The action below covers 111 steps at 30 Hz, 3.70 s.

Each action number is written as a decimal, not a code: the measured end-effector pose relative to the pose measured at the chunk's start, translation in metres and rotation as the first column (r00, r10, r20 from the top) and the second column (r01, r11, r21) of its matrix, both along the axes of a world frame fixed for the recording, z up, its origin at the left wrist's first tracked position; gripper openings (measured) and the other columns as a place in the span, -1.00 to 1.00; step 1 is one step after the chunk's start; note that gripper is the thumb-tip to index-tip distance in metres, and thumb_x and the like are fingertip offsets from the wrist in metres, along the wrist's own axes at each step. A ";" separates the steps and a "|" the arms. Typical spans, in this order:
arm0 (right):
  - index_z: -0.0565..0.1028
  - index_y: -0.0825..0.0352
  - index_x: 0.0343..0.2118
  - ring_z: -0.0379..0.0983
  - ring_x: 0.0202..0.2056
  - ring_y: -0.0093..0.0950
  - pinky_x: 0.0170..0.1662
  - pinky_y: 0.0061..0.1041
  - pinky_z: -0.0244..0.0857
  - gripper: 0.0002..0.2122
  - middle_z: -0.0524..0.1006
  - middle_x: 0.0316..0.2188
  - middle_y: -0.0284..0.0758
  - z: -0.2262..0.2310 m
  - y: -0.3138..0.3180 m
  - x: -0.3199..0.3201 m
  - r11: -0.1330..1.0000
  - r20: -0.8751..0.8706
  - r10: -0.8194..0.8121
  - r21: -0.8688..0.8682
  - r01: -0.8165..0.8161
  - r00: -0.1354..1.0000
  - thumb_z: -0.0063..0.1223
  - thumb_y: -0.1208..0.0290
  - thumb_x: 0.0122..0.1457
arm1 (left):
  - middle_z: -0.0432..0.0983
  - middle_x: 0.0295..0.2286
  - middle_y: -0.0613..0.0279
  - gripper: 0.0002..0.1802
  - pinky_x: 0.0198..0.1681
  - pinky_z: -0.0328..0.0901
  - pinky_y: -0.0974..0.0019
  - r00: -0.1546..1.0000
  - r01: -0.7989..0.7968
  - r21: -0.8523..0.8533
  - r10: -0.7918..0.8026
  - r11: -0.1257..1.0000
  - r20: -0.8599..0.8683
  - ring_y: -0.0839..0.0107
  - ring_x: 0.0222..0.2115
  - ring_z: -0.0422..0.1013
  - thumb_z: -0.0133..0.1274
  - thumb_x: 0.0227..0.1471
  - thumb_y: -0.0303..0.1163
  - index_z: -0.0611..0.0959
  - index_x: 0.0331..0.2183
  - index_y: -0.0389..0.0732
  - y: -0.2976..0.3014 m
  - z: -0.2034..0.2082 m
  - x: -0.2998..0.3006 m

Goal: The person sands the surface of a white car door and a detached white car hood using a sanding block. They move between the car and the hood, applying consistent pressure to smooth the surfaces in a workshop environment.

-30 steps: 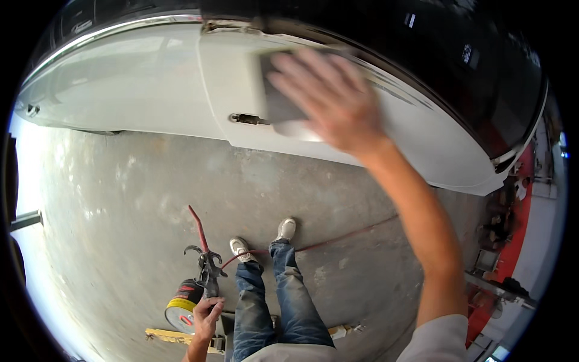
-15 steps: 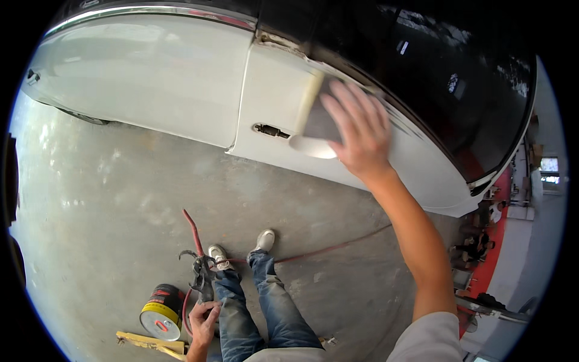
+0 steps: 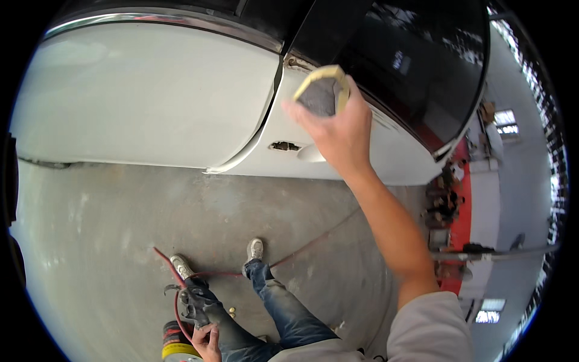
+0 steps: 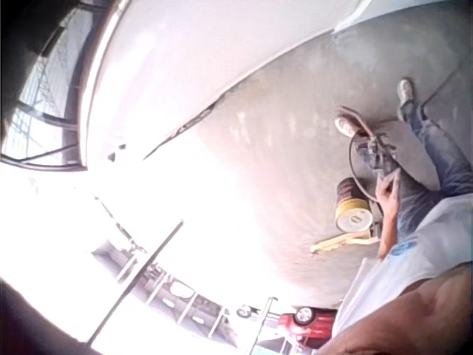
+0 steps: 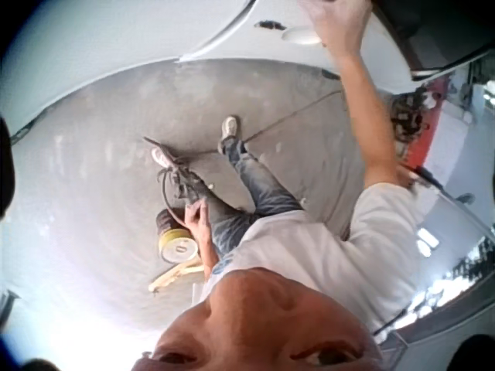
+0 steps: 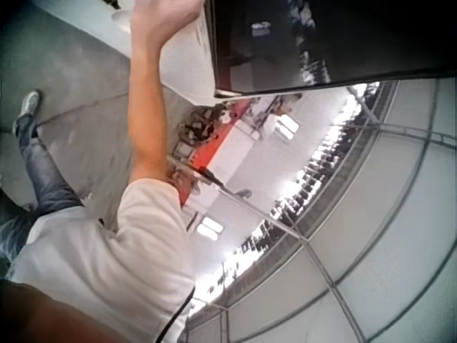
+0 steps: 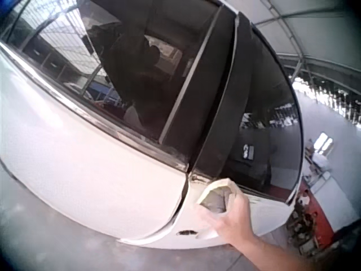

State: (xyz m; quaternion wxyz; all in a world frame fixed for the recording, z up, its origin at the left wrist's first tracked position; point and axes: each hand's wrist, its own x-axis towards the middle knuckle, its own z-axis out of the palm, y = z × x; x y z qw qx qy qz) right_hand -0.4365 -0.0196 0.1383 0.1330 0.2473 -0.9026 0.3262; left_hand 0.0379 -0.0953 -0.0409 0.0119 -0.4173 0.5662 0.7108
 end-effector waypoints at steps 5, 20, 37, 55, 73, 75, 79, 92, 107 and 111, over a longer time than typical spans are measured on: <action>0.49 0.38 -0.40 0.43 -0.44 -0.55 -0.29 -0.53 0.33 -0.67 0.54 -0.48 -0.37 -0.014 -0.027 0.003 0.959 -0.073 -0.269 -0.111 0.260 0.960 0.40 0.33 -0.14 | 0.58 -0.37 0.24 -0.88 -0.17 0.29 0.38 0.979 0.193 -0.095 -0.198 0.977 -0.043 0.49 -0.33 0.40 0.18 0.01 -0.51 0.69 -0.33 -0.29 -0.076 -0.001 0.002; 0.51 0.44 -0.29 0.44 -0.40 -0.59 -0.30 -0.55 0.33 -0.74 0.58 -0.44 -0.31 -0.011 -0.030 0.024 0.960 0.001 -0.278 -0.022 0.277 0.961 0.22 0.35 0.08 | 0.57 -0.46 0.25 -0.84 -0.22 0.31 0.33 0.996 0.092 0.001 -0.092 0.996 0.010 0.45 -0.45 0.40 0.16 0.04 -0.44 0.70 -0.32 -0.33 -0.142 -0.027 0.005; 0.55 0.44 -0.46 0.34 -0.62 -0.63 -0.50 -0.55 0.25 -0.78 0.52 -0.66 -0.29 -0.004 -0.040 0.010 0.959 -0.128 -0.278 0.017 0.282 0.952 0.29 0.36 -0.04 | 0.54 -0.37 0.28 -0.85 -0.32 0.30 0.46 0.998 0.058 0.138 -0.062 0.989 0.022 0.56 -0.41 0.37 0.17 0.04 -0.49 0.68 -0.28 -0.30 -0.121 -0.034 0.012; 0.55 0.43 -0.49 0.36 -0.66 -0.56 -0.53 -0.50 0.26 -0.74 0.53 -0.67 -0.29 -0.030 -0.030 0.022 0.976 -0.114 -0.219 -0.001 0.220 0.969 0.29 0.29 -0.06 | 0.55 -0.42 0.27 -0.86 -0.39 0.29 0.48 0.996 0.074 0.097 -0.069 0.993 -0.053 0.57 -0.47 0.37 0.17 0.04 -0.49 0.68 -0.30 -0.32 -0.119 -0.037 0.020; 0.53 0.33 -0.08 0.47 -0.10 -0.26 -0.07 -0.32 0.35 -0.57 0.54 -0.10 -0.20 0.048 0.046 0.019 0.912 -0.497 0.263 0.406 -0.046 0.827 0.11 0.66 -0.12 | 0.58 -0.37 0.20 -0.86 -0.24 0.35 0.39 0.997 0.069 0.090 -0.067 0.994 -0.025 0.45 -0.36 0.45 0.15 0.06 -0.51 0.68 -0.29 -0.33 -0.104 -0.012 0.016; 0.50 0.31 -0.02 0.40 -0.01 -0.25 0.00 -0.33 0.31 -0.47 0.49 -0.01 -0.22 0.023 0.065 0.007 0.861 -0.325 0.341 0.486 -0.154 0.882 0.08 0.70 -0.19 | 0.58 -0.38 0.22 -0.87 -0.25 0.34 0.43 1.000 0.024 0.132 -0.023 0.991 -0.009 0.48 -0.37 0.44 0.15 0.05 -0.52 0.68 -0.30 -0.33 -0.090 -0.009 0.013; 0.42 0.37 0.06 0.30 0.10 -0.24 0.10 -0.30 0.24 -0.37 0.43 0.07 -0.22 0.002 0.067 -0.012 0.842 -0.186 0.464 0.396 -0.366 0.866 0.03 0.76 -0.24 | 0.55 -0.43 0.31 -0.88 -0.32 0.31 0.48 0.999 -0.036 0.103 0.039 0.994 -0.025 0.58 -0.43 0.38 0.17 0.05 -0.51 0.68 -0.31 -0.31 -0.041 -0.022 0.024; 0.47 0.49 -0.08 0.37 -0.05 -0.28 0.02 -0.32 0.32 -0.63 0.52 -0.09 -0.19 0.000 0.020 -0.034 0.840 -0.344 0.542 0.212 -0.499 0.766 0.03 0.65 -0.04 | 0.53 -0.48 0.26 -0.86 -0.39 0.22 0.50 0.995 -0.093 0.044 0.091 0.995 0.045 0.57 -0.48 0.35 0.17 0.01 -0.52 0.69 -0.34 -0.38 0.085 0.051 -0.045; 0.52 0.41 -0.08 0.40 -0.03 -0.21 -0.04 -0.28 0.33 -0.65 0.52 -0.06 -0.20 -0.027 0.182 -0.054 0.911 -0.308 0.401 0.237 -0.339 0.862 0.02 0.52 0.01 | 0.54 -0.45 0.34 -0.83 -0.43 0.22 0.52 0.970 -0.136 0.031 0.127 0.990 0.206 0.60 -0.49 0.32 0.20 0.03 -0.45 0.69 -0.29 -0.30 0.104 0.041 -0.005; 0.53 0.33 -0.07 0.29 0.07 -0.35 0.14 -0.32 0.22 -0.65 0.44 0.03 -0.34 -0.037 0.064 -0.032 0.908 -0.448 0.417 0.168 -0.384 0.791 0.06 0.50 0.01 | 0.45 -0.57 0.34 -0.87 -0.49 0.13 0.51 0.995 -0.099 0.025 0.099 0.995 0.017 0.61 -0.56 0.26 0.14 0.03 -0.49 0.68 -0.35 -0.34 0.116 0.057 -0.052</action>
